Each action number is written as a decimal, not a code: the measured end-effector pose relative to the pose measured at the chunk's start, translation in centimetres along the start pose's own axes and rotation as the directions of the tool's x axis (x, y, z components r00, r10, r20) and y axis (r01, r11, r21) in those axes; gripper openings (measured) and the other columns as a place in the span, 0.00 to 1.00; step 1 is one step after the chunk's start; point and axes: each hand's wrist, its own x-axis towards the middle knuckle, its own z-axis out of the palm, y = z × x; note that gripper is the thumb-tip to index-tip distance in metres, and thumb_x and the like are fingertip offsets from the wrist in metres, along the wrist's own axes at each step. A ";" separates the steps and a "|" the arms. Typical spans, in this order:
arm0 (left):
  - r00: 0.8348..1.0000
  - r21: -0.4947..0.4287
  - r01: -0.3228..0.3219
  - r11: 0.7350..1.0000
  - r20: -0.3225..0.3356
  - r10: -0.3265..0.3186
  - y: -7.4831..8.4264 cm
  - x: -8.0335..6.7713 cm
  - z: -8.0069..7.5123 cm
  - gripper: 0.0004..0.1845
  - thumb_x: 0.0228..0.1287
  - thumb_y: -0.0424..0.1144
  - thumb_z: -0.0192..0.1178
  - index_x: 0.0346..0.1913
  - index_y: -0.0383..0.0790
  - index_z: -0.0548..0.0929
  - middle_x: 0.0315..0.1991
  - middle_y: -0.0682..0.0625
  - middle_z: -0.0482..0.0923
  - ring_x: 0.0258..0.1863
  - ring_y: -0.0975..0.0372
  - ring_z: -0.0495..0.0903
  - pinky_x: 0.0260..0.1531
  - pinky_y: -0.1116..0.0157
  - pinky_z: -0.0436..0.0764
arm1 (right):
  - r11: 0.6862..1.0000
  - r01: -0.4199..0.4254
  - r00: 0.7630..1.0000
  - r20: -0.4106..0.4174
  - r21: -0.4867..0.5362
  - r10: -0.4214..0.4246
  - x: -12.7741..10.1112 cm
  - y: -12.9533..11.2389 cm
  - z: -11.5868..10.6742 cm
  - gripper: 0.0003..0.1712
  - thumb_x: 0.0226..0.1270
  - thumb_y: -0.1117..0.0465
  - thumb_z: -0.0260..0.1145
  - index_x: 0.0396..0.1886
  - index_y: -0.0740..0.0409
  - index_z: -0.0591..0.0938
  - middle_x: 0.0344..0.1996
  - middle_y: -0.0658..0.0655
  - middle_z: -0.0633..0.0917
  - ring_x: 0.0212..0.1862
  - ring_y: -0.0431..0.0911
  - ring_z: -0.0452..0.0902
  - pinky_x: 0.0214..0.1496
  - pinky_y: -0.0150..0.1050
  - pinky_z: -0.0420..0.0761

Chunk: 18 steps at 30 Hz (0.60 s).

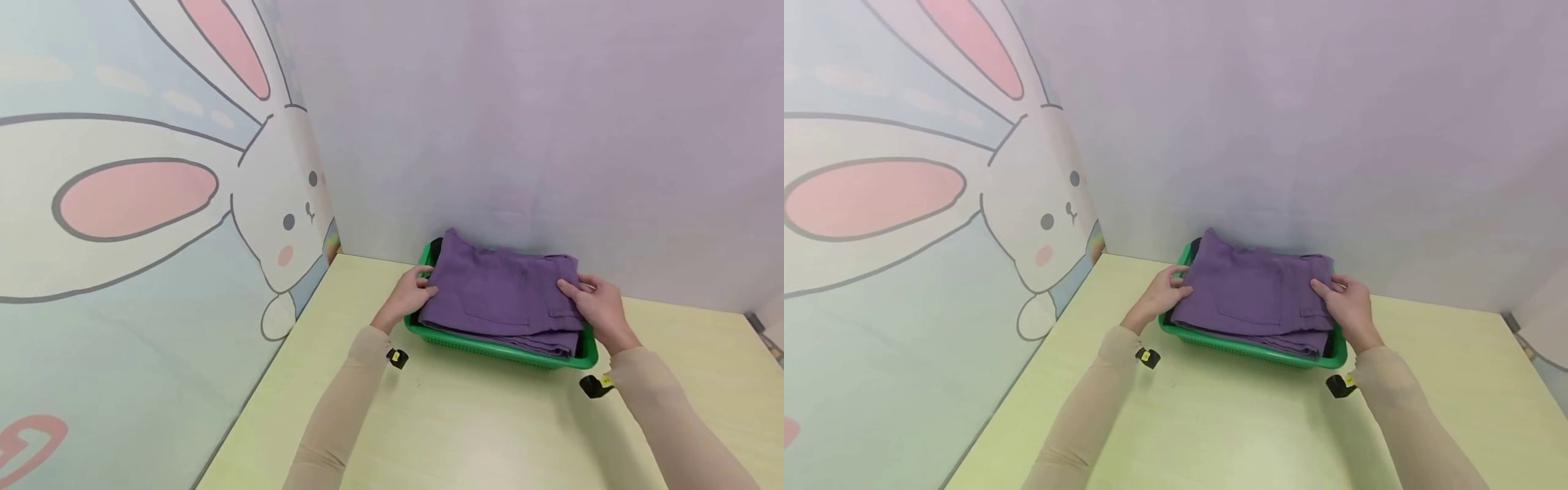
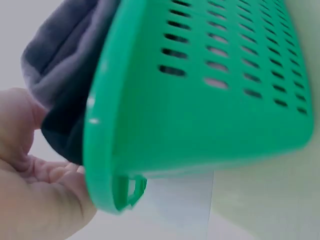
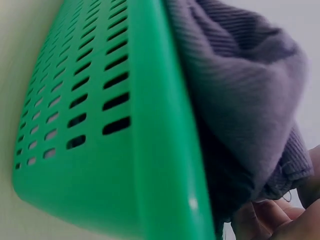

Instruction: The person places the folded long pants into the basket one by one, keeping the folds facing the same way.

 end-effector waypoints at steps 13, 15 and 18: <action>0.978 0.633 -0.111 0.766 -0.068 0.197 2.1 -0.8 1.3 0.32 0.80 0.41 0.59 0.81 0.38 0.67 0.72 0.41 0.78 0.66 0.47 0.82 0.63 0.51 0.83 | 0.877 0.206 0.950 -0.128 -0.435 -0.286 -0.6 -1.1 1.7 0.39 0.83 0.47 0.60 0.75 0.76 0.69 0.67 0.82 0.76 0.66 0.77 0.73 0.63 0.72 0.77; 0.973 0.711 -0.156 0.685 -0.009 0.231 2.7 -0.5 1.7 0.32 0.82 0.43 0.57 0.82 0.40 0.65 0.79 0.41 0.70 0.75 0.47 0.73 0.71 0.51 0.78 | 0.826 0.248 0.924 -0.132 -0.507 -0.359 -1.0 -1.5 2.2 0.37 0.83 0.48 0.59 0.75 0.74 0.70 0.70 0.81 0.73 0.68 0.79 0.70 0.62 0.75 0.75; 0.960 0.791 -0.245 0.561 0.117 0.254 3.2 0.6 2.2 0.32 0.84 0.47 0.52 0.84 0.43 0.62 0.86 0.43 0.57 0.84 0.48 0.59 0.80 0.49 0.67 | 0.742 0.333 0.894 -0.057 -0.582 -0.445 -1.1 -1.8 2.7 0.37 0.86 0.48 0.54 0.78 0.72 0.67 0.77 0.80 0.64 0.75 0.79 0.60 0.70 0.77 0.67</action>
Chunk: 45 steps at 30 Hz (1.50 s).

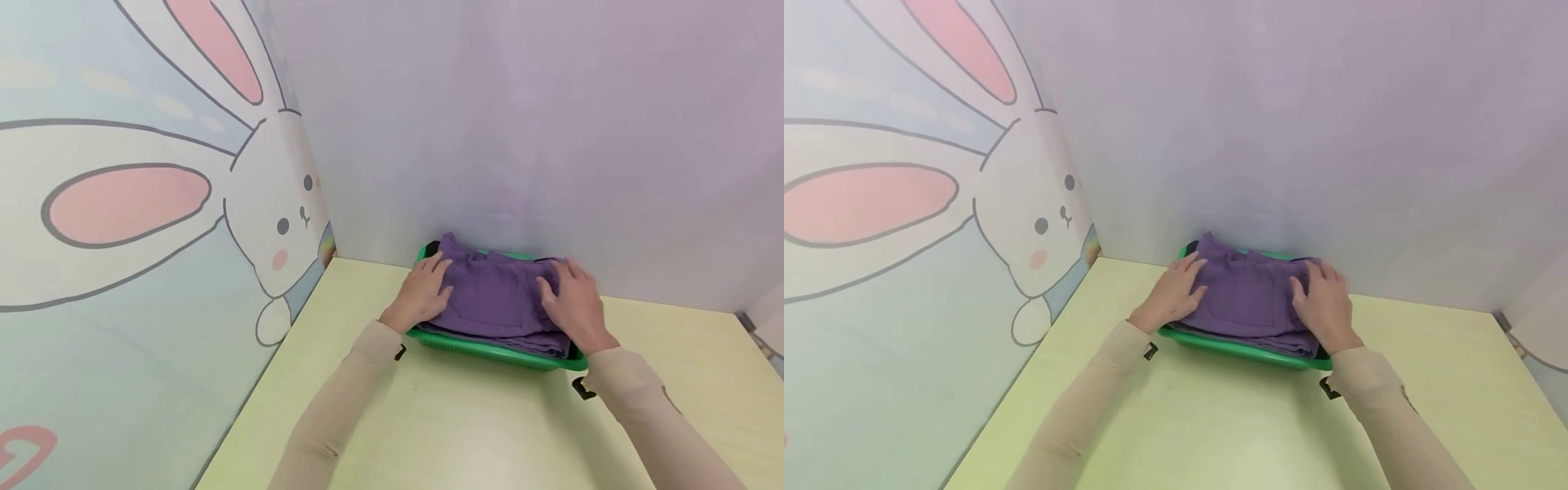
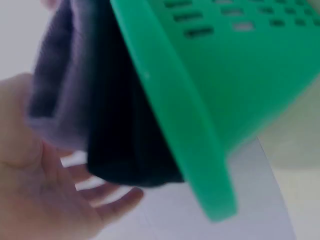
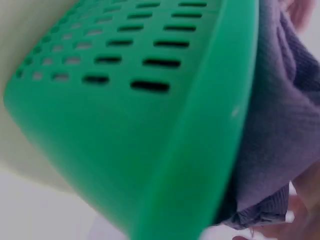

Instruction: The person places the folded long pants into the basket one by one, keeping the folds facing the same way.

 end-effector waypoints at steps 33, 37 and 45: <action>0.934 0.248 -0.014 0.969 0.349 -0.076 -4.0 3.6 2.3 0.43 0.82 0.69 0.33 0.88 0.49 0.46 0.89 0.52 0.42 0.89 0.58 0.43 0.85 0.40 0.33 | 0.986 0.146 0.906 0.412 -0.081 -0.100 1.6 2.2 1.9 0.50 0.86 0.31 0.35 0.88 0.62 0.46 0.86 0.73 0.39 0.85 0.72 0.27 0.75 0.80 0.19; 0.940 0.159 -0.003 0.987 0.338 -0.051 -3.4 1.8 1.2 0.42 0.83 0.68 0.33 0.88 0.49 0.49 0.89 0.50 0.45 0.89 0.56 0.44 0.85 0.38 0.34 | 0.989 0.147 0.920 0.371 -0.035 -0.123 -0.1 1.5 0.8 0.47 0.87 0.33 0.35 0.88 0.62 0.50 0.86 0.72 0.41 0.85 0.72 0.29 0.74 0.81 0.20; 0.923 0.059 -0.048 0.997 0.383 0.021 -1.1 -3.6 0.4 0.42 0.83 0.70 0.30 0.88 0.49 0.50 0.89 0.49 0.45 0.89 0.55 0.43 0.84 0.39 0.30 | 0.981 0.193 0.909 0.382 -0.037 -0.164 -6.5 -0.8 -1.2 0.43 0.87 0.35 0.43 0.84 0.63 0.62 0.85 0.72 0.53 0.85 0.72 0.42 0.75 0.82 0.25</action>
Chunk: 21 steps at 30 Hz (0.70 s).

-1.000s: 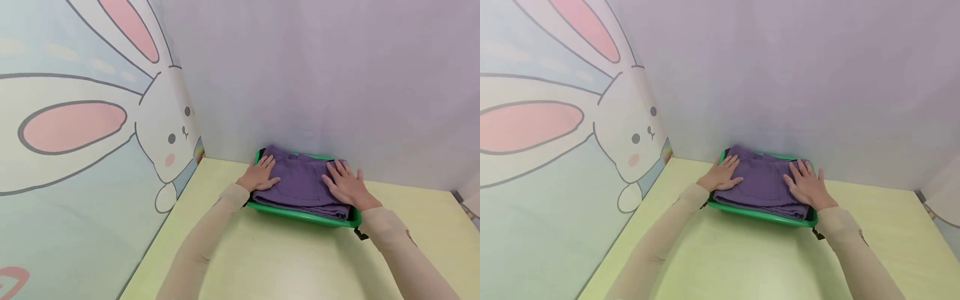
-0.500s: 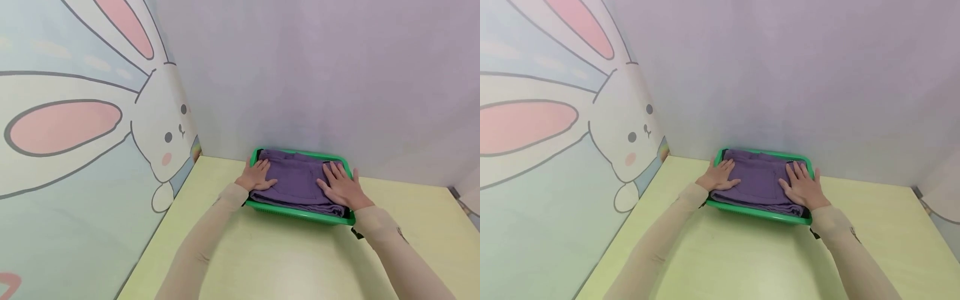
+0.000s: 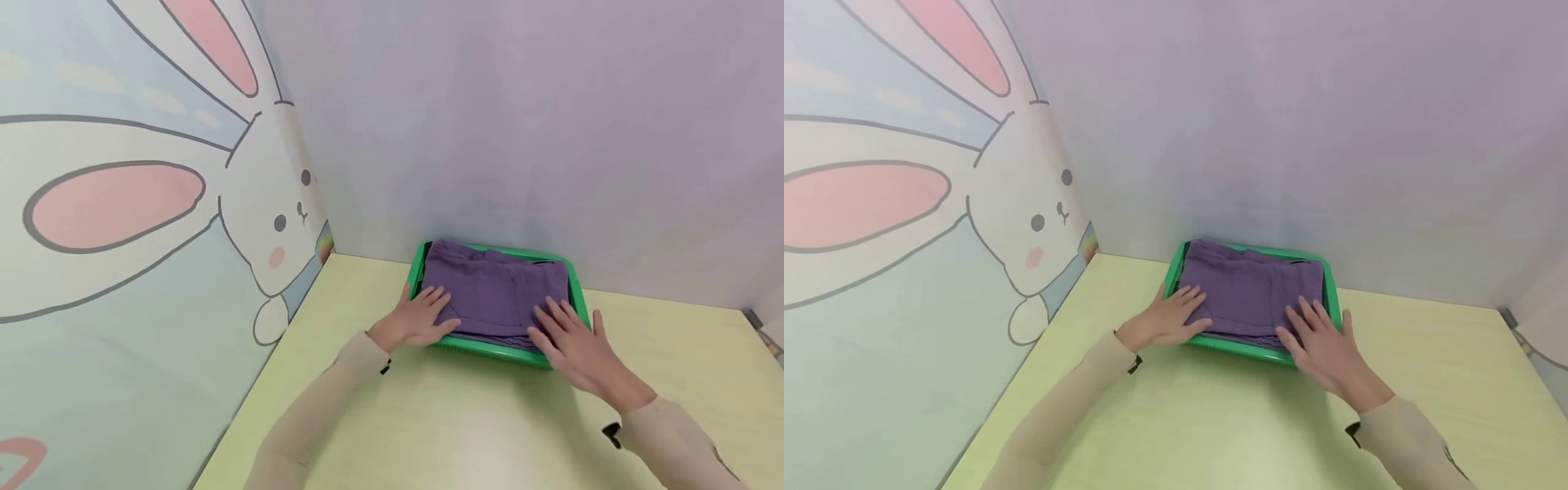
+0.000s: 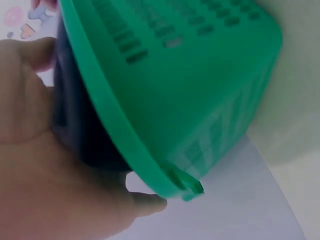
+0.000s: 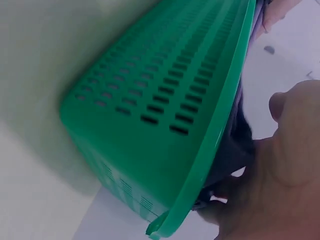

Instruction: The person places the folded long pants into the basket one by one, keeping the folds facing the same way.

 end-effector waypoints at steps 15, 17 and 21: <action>0.999 -0.001 0.033 0.999 0.017 -0.033 -0.1 -1.4 2.1 0.45 0.79 0.75 0.29 0.85 0.50 0.60 0.86 0.48 0.57 0.87 0.55 0.53 0.85 0.41 0.28 | 1.000 0.016 0.999 0.030 -0.012 -0.016 -1.7 -0.3 2.2 0.47 0.83 0.31 0.49 0.83 0.62 0.64 0.85 0.69 0.56 0.85 0.70 0.46 0.77 0.76 0.16; 0.999 0.006 0.037 0.999 0.016 -0.037 -0.1 -1.3 2.2 0.46 0.78 0.76 0.29 0.85 0.50 0.61 0.86 0.48 0.58 0.87 0.54 0.54 0.85 0.41 0.28 | 1.000 0.013 0.999 0.036 -0.002 -0.012 -1.7 -0.3 2.2 0.47 0.84 0.31 0.48 0.83 0.63 0.64 0.85 0.69 0.57 0.85 0.70 0.45 0.77 0.75 0.15; 0.999 0.024 0.035 0.999 -0.002 -0.035 -0.2 -1.1 1.9 0.46 0.78 0.76 0.30 0.85 0.50 0.61 0.86 0.49 0.58 0.87 0.55 0.54 0.85 0.41 0.29 | 1.000 0.011 0.999 0.038 0.018 -0.012 -1.4 -0.2 2.0 0.46 0.84 0.32 0.47 0.84 0.63 0.63 0.85 0.69 0.55 0.86 0.69 0.43 0.77 0.75 0.15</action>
